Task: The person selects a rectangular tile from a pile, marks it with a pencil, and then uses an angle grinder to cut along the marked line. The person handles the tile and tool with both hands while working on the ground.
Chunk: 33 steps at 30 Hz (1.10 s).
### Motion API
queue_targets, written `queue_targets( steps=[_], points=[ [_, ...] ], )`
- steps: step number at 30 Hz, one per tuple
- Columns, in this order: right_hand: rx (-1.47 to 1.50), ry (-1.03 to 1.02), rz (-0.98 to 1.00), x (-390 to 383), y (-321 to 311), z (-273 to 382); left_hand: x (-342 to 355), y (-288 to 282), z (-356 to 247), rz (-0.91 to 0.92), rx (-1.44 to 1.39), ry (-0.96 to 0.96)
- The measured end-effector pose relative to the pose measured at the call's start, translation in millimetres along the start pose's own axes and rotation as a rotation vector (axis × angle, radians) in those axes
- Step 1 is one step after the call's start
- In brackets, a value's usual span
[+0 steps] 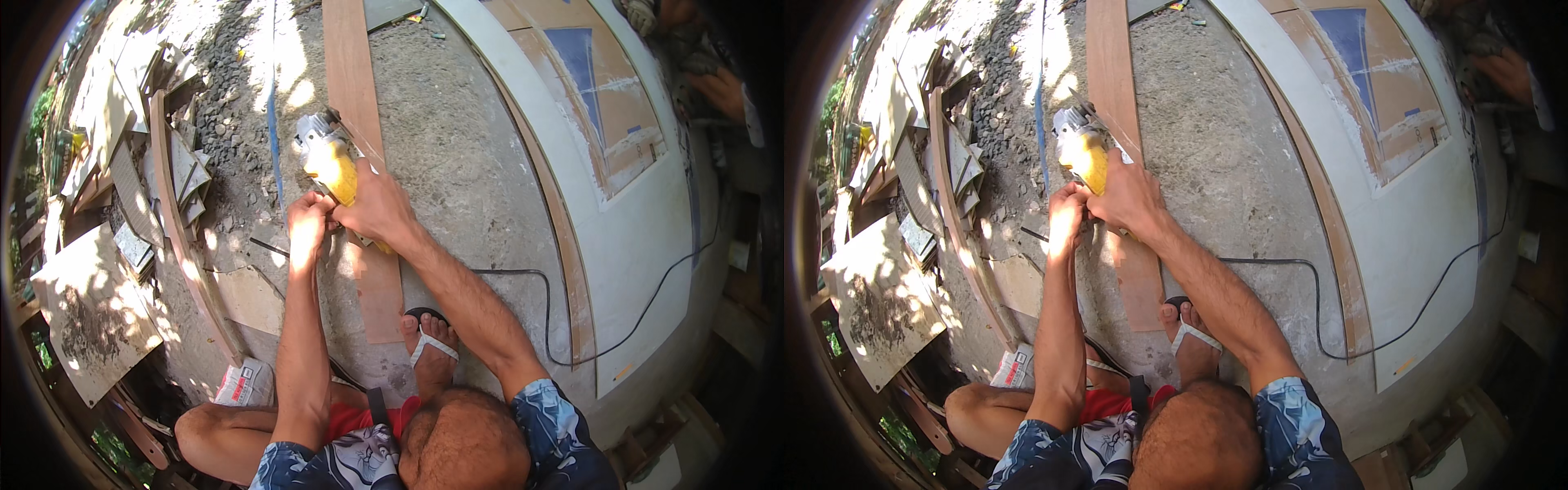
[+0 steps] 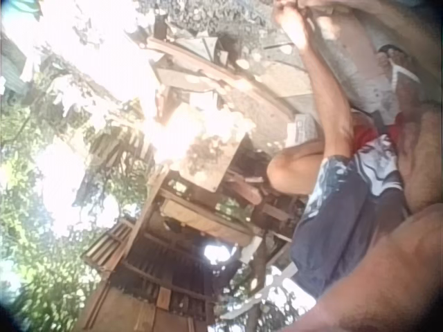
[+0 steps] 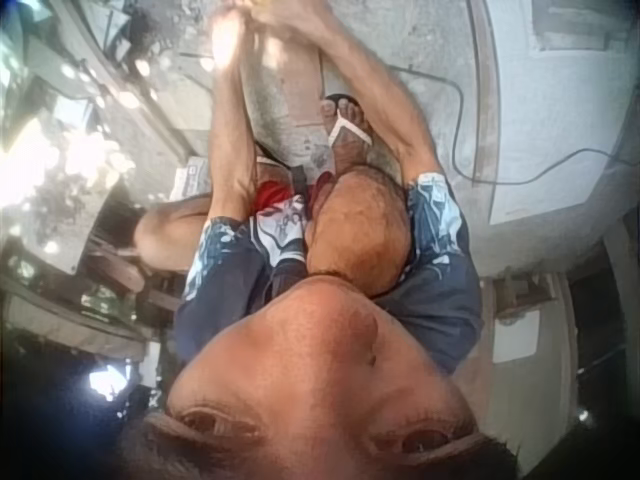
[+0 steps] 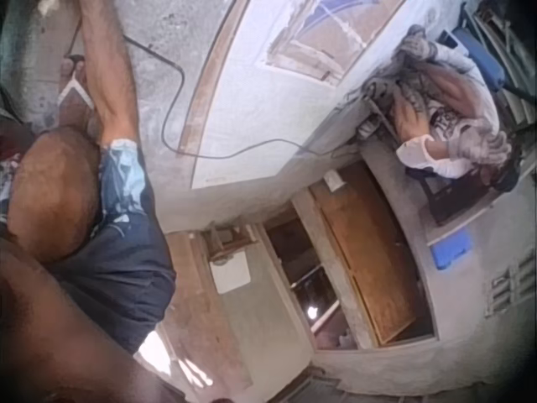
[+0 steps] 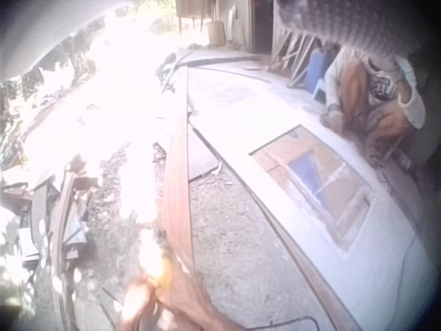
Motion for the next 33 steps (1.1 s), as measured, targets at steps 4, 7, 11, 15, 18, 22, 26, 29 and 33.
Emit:
queue_targets(
  steps=[4, 7, 11, 15, 18, 22, 26, 29, 33],
  points=[
    [0.006, 0.02, 0.013, 1, 2, -2, 0, 1, 2, -0.004, -0.045, -0.018],
    [0.007, 0.019, 0.003, 2, 4, -3, -1, 1, 0, -0.01, -0.04, -0.01],
    [0.012, 0.019, 0.0, 2, 3, -5, 0, 3, 1, -0.01, -0.052, -0.01],
    [0.002, 0.018, 0.032, 0, 1, 2, 0, -1, 0, -0.014, -0.029, -0.003],
    [-0.004, 0.023, 0.033, 1, 0, 2, 0, 0, -1, -0.023, -0.019, 0.005],
    [-0.009, 0.022, 0.03, 1, 1, 1, -1, 1, -3, -0.026, -0.019, 0.022],
    [-0.006, 0.034, 0.044, 1, 3, -2, -1, 1, -2, -0.029, -0.018, 0.018],
    [-0.004, 0.026, 0.044, 0, 6, -4, 0, -1, -1, -0.033, -0.014, 0.019],
    [-0.026, 0.002, -0.019, 0, 10, -12, 0, 2, 0, -0.031, -0.023, 0.023]
  ],
)
Point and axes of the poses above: each hand's wrist, its own x-axis towards the middle knuckle, its own y-axis out of the palm, z = x × y, the point moved 9 cm from there along x, towards the middle knuckle, and after that the axes turned 7 degrees about -x, right-handed, at the moved point
